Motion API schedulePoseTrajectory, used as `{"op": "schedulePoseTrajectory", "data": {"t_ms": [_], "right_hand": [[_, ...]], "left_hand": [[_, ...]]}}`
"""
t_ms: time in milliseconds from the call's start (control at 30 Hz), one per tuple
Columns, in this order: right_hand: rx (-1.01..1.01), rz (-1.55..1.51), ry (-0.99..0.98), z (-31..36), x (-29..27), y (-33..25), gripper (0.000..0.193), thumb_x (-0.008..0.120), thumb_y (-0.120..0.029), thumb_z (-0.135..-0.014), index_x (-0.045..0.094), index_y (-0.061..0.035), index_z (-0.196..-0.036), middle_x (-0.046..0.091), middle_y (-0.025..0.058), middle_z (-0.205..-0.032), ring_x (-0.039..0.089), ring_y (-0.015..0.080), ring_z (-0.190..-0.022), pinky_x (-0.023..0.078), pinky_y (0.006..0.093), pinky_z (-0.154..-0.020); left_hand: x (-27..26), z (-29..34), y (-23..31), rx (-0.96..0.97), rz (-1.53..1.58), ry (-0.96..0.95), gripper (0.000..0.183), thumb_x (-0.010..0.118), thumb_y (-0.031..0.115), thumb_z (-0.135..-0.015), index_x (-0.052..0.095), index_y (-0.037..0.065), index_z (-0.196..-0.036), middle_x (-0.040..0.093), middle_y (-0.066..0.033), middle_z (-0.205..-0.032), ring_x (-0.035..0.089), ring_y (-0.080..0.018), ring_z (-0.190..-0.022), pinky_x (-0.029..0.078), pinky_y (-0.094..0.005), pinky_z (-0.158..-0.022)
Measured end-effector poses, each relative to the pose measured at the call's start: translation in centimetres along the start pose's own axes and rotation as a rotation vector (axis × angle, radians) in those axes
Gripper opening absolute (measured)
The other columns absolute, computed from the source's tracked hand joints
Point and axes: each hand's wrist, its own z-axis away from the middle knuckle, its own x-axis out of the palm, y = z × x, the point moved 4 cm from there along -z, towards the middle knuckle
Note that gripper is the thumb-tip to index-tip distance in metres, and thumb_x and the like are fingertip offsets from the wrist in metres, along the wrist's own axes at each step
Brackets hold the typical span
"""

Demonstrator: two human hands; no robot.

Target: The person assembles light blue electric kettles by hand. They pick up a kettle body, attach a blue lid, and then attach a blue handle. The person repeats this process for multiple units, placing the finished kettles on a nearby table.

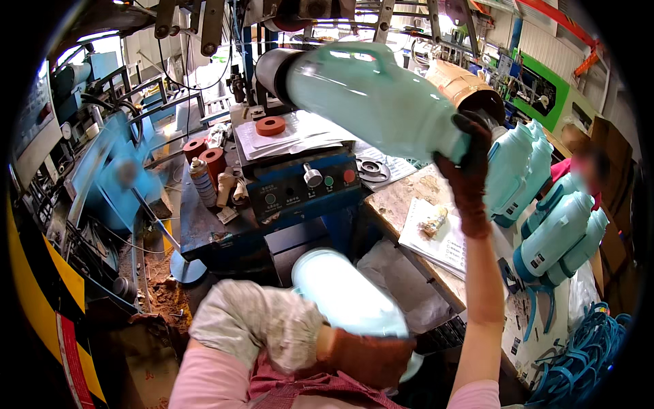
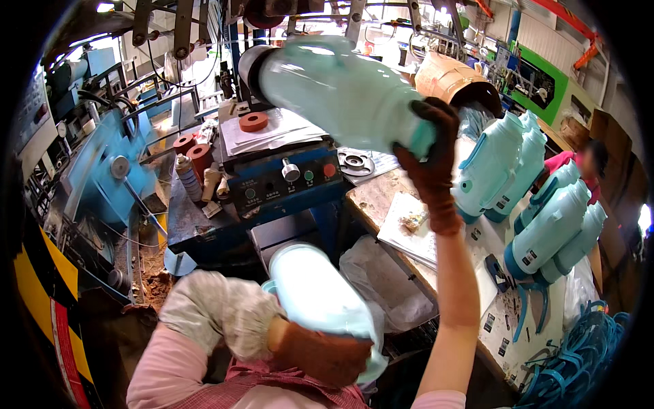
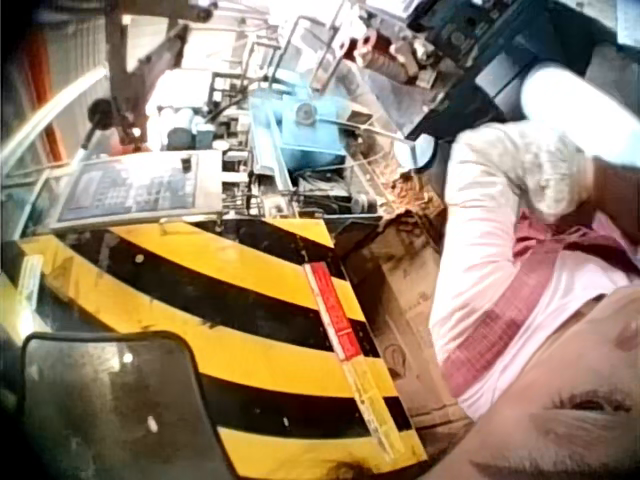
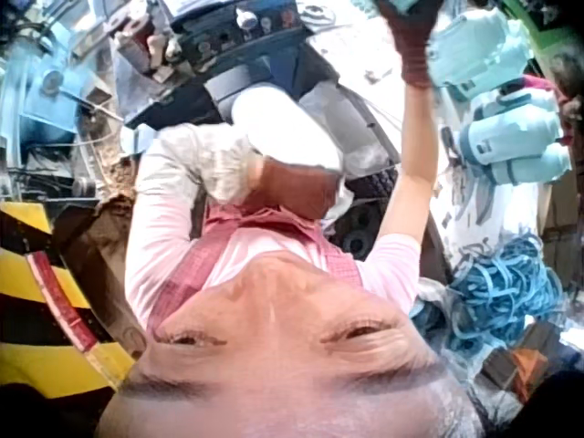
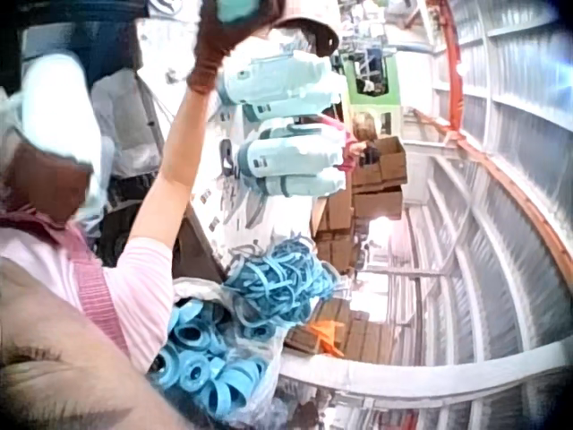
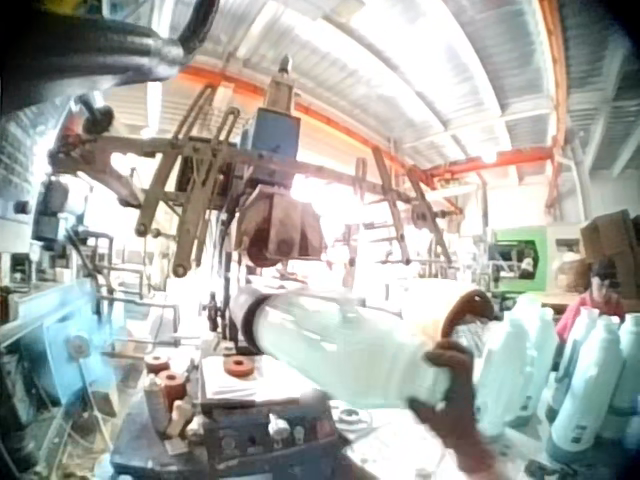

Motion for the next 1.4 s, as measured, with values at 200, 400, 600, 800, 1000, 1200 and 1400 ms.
{"op": "schedulePoseTrajectory", "data": {"t_ms": [200, 400, 600, 800, 1000, 1200, 1400], "right_hand": [[-0.153, -0.058, -0.182, -0.8, 11.4, -5.6, 0.068, 0.077, -0.013, -0.064, 0.049, -0.0161, -0.127, 0.042, 0.0180, -0.128, 0.039, 0.0398, -0.119, 0.035, 0.0457, -0.101], [-0.073, 0.068, -0.196, -3.9, 20.3, 0.6, 0.074, 0.079, -0.020, -0.065, 0.045, -0.0185, -0.130, 0.039, 0.0227, -0.133, 0.037, 0.0440, -0.121, 0.039, 0.0511, -0.098], [-0.083, 0.252, -0.134, -3.0, 22.1, 4.9, 0.061, 0.075, -0.030, -0.070, 0.050, -0.0151, -0.123, 0.045, 0.0216, -0.125, 0.046, 0.0383, -0.114, 0.039, 0.0484, -0.097], [-0.055, -0.034, -0.251, 11.7, 6.9, -5.4, 0.046, 0.073, -0.034, -0.070, 0.060, -0.0117, -0.109, 0.056, 0.0156, -0.105, 0.055, 0.0326, -0.097, 0.045, 0.0442, -0.088], [1.329, 0.645, -0.113, 28.3, -30.2, -16.6, 0.049, 0.067, -0.019, -0.082, 0.052, -0.0070, -0.127, 0.049, 0.0127, -0.126, 0.049, 0.0288, -0.117, 0.042, 0.0344, -0.098], [1.649, 1.511, -0.195, 42.5, -47.7, -39.1, 0.081, 0.073, -0.029, -0.071, 0.034, -0.0083, -0.140, 0.045, 0.0239, -0.131, 0.048, 0.0412, -0.115, 0.041, 0.0463, -0.096], [1.376, 1.513, -0.479, 34.9, -44.7, -30.2, 0.054, 0.066, -0.008, -0.077, 0.050, -0.0070, -0.129, 0.053, 0.0186, -0.126, 0.051, 0.0356, -0.114, 0.042, 0.0410, -0.097]], "left_hand": [[3.3, 1.7, -2.6, -0.063, 1.328, 0.111, 0.040, 0.069, 0.013, -0.069, 0.062, 0.004, -0.107, 0.059, -0.0147, -0.109, 0.055, -0.0314, -0.101, 0.042, -0.0427, -0.089], [9.2, 16.6, -20.5, -0.804, 0.078, -0.002, 0.051, 0.076, 0.025, -0.062, 0.062, 0.017, -0.110, 0.056, -0.0106, -0.116, 0.060, -0.0306, -0.094, 0.052, -0.0393, -0.072], [18.8, 26.5, -30.6, -1.111, -0.238, -0.230, 0.057, 0.064, 0.033, -0.082, 0.043, 0.007, -0.128, 0.059, -0.0141, -0.111, 0.064, -0.0332, -0.085, 0.053, -0.0453, -0.064], [19.9, 29.6, -30.9, -1.132, -0.260, -0.223, 0.060, 0.063, 0.026, -0.082, 0.040, 0.005, -0.133, 0.053, -0.0143, -0.124, 0.059, -0.0328, -0.101, 0.049, -0.0418, -0.080], [18.8, 30.9, -28.0, -1.001, -0.414, -0.257, 0.054, 0.057, 0.022, -0.088, 0.040, 0.001, -0.135, 0.052, -0.0141, -0.130, 0.054, -0.0304, -0.114, 0.043, -0.0388, -0.096], [26.7, 32.2, -15.0, -1.326, 1.586, 0.572, 0.043, 0.045, 0.026, -0.096, 0.048, -0.002, -0.128, 0.057, -0.0157, -0.120, 0.055, -0.0248, -0.110, 0.043, -0.0371, -0.095], [12.7, 22.9, -16.5, -1.045, 0.172, 0.390, 0.040, 0.054, 0.004, -0.087, 0.051, 0.000, -0.127, 0.059, -0.0188, -0.117, 0.059, -0.0301, -0.099, 0.047, -0.0371, -0.088]]}}
